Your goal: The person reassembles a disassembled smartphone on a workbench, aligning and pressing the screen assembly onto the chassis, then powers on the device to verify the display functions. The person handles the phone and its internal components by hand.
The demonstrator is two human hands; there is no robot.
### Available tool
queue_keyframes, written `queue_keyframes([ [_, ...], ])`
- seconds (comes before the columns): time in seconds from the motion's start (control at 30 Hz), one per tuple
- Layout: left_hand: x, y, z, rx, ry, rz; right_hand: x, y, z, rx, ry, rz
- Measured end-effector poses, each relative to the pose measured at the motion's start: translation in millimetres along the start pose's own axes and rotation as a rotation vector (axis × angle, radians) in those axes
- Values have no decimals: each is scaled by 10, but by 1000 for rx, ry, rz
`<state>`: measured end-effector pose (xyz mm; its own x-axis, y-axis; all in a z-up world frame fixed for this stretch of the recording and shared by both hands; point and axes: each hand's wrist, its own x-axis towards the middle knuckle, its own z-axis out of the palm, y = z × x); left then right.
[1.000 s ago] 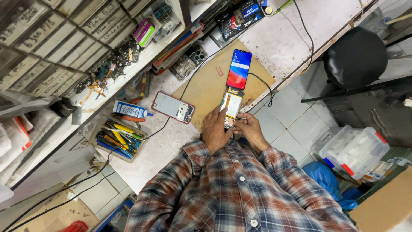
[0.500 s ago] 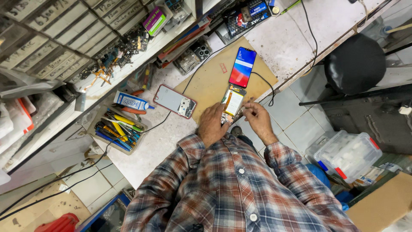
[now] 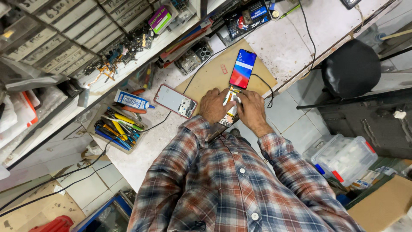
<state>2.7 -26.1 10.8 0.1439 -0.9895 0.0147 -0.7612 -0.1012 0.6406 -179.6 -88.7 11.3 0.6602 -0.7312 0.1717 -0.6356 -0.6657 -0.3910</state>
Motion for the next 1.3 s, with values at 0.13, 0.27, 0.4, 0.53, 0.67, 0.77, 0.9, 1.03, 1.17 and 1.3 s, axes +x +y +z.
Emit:
queue_keyframes([
  [0.13,33,-10,0,25,-34,-15,11,39,78,-38,18,-4],
  [0.27,73,-34,4,58,-42,1,-6,105,121,-57,-6,13],
  [0.4,53,-42,-55,133,-127,-2,-6,149,126,-65,-20,20],
  [0.53,-25,-5,-120,284,-104,81,-6,168,98,-73,-7,6],
  [0.67,-112,5,-165,308,-85,65,17,151,75,-89,12,-21],
  [0.77,-145,2,-176,244,-89,28,56,126,51,-93,29,-38],
  [0.9,-321,-49,-139,123,8,24,106,61,76,-104,28,-54],
  [1.03,-515,-132,-100,8,55,51,202,-6,139,-180,-12,-63],
  [1.17,-639,-211,-87,-14,20,65,312,-105,244,-244,-71,-85],
  [1.3,-668,-236,-51,-1,-8,74,313,-191,280,-236,-74,-102],
])
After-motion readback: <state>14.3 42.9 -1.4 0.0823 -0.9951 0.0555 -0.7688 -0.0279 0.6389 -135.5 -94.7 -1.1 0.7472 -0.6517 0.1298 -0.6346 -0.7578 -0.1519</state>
